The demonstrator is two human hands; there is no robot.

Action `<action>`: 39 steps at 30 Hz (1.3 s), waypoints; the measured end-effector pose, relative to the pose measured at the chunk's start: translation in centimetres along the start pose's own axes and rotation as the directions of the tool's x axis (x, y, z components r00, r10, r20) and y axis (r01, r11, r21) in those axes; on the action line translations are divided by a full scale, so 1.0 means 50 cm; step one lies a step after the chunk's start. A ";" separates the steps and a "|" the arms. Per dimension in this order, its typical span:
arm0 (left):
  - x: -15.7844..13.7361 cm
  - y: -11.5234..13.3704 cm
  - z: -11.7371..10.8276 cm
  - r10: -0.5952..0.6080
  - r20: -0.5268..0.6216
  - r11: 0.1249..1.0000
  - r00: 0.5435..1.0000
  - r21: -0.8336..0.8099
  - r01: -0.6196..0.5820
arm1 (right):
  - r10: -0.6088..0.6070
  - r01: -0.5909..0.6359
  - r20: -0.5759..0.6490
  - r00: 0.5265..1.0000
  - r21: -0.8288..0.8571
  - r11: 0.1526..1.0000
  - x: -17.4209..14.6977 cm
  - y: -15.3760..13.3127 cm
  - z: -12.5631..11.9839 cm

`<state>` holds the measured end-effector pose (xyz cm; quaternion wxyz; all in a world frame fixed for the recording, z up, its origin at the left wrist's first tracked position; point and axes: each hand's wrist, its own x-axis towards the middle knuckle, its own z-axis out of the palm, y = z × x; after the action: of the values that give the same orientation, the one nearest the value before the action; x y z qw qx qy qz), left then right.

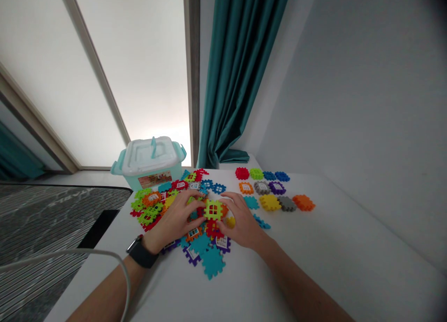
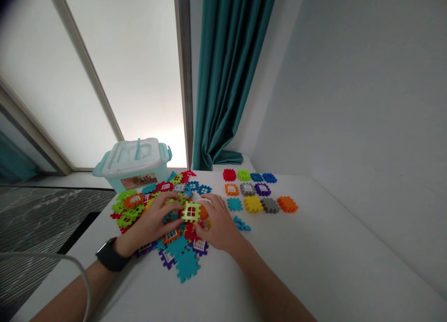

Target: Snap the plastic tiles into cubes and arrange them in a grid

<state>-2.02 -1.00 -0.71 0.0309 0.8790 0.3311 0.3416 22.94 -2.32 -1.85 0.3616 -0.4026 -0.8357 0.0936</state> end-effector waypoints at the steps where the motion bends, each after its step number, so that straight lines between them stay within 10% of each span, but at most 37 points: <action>1: 0.000 0.003 -0.001 0.013 0.001 1.000 1.000 0.015 -0.013 | 0.011 -0.011 -0.007 1.000 0.009 1.000 0.000 0.000 0.001; 8: 0.000 0.015 -0.002 0.097 -0.014 0.994 0.995 0.062 -0.095 | 0.071 -0.071 0.001 0.997 0.047 0.996 -0.001 -0.003 0.005; 19: 0.022 0.026 -0.013 -0.307 0.009 0.896 0.952 -0.335 0.292 | 0.008 -0.007 -0.026 1.000 0.068 0.998 -0.001 -0.004 0.004; 39: 0.019 0.017 -0.011 -0.295 0.090 0.883 0.951 -0.355 0.308 | -0.041 0.034 0.084 0.996 0.084 0.996 0.000 -0.004 -0.002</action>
<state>-1.39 -1.18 0.50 0.2515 0.8013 0.3940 0.3734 22.89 -2.47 -1.68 0.3435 -0.3671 -0.8533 0.1381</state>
